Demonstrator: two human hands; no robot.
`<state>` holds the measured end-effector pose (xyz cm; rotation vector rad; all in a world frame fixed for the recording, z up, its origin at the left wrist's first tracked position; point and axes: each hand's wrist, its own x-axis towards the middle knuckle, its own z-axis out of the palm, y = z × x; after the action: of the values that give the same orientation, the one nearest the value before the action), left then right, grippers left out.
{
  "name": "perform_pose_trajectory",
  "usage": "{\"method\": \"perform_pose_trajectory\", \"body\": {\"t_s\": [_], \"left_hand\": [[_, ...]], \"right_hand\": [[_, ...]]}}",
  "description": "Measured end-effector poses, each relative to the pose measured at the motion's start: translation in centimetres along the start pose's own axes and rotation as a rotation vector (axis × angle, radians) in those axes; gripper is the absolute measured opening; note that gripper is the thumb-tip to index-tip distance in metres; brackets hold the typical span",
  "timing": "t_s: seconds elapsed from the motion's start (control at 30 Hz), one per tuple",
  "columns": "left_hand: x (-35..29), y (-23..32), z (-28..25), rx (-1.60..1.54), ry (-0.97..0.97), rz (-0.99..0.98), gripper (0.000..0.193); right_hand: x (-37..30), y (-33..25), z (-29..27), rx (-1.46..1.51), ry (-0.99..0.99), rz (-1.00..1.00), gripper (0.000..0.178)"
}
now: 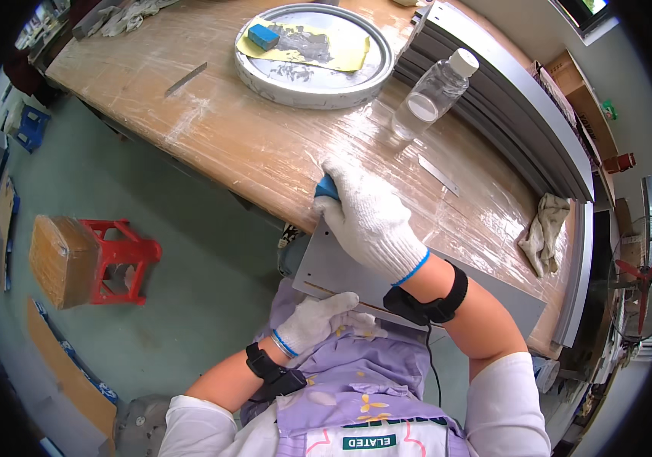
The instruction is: The person sands the edges of a grey rectangular panel using a blue sanding block. They wipe the panel with a cloth and apply liquid from a bottle. The person uses a metal tool to scrape the panel's edge and continues sanding. The panel is flipped and worked on from different angles.
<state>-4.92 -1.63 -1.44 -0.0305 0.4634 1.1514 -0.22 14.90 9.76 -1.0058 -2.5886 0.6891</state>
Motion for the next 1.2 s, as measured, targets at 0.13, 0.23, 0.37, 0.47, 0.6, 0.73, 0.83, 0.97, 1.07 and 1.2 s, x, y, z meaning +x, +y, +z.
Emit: {"method": "perform_pose_trajectory", "body": {"t_s": [0.13, 0.23, 0.37, 0.47, 0.6, 0.73, 0.83, 0.97, 1.07, 1.2], "left_hand": [[0.1, -0.2, -0.3, 0.049, 0.023, -0.018, 0.025], [0.0, -0.2, -0.6, 0.101, -0.061, 0.029, 0.032], [0.2, -0.9, -2.3, 0.060, -0.094, 0.014, 0.032], [0.3, -0.9, -2.3, 0.077, -0.087, 0.003, 0.033], [0.4, -1.0, -1.7, 0.092, -0.028, 0.049, 0.034], [1.1, -0.9, -0.3, 0.175, 0.023, 0.077, 0.035], [0.5, -0.9, -2.3, 0.117, -0.044, 0.089, 0.027], [0.4, -1.2, -2.4, 0.101, -0.077, 0.099, 0.022], [0.5, -1.1, -1.5, 0.142, -0.031, 0.097, 0.021], [1.0, -1.6, -2.2, 0.164, 0.005, 0.132, 0.021]], "right_hand": [[-1.2, -0.4, -0.5, -0.083, 0.040, 0.101, 0.041], [-6.0, 2.1, -3.3, -0.165, 0.135, 0.142, 0.033], [-12.8, 6.4, -7.0, -0.384, 0.240, 0.401, 0.047], [-12.7, 6.0, -6.5, -0.315, 0.288, 0.379, 0.043], [-7.2, 2.6, -2.6, -0.077, 0.348, 0.084, 0.024], [-6.8, 3.2, -2.5, -0.081, 0.266, 0.110, 0.024], [-10.7, 4.9, -5.8, -0.228, 0.206, 0.287, 0.041], [-17.6, 9.7, -10.0, -0.435, 0.305, 0.585, 0.043], [-17.9, 10.0, -9.6, -0.359, 0.357, 0.450, 0.043], [-13.4, 7.0, -6.5, -0.121, 0.351, 0.153, 0.036]]}}
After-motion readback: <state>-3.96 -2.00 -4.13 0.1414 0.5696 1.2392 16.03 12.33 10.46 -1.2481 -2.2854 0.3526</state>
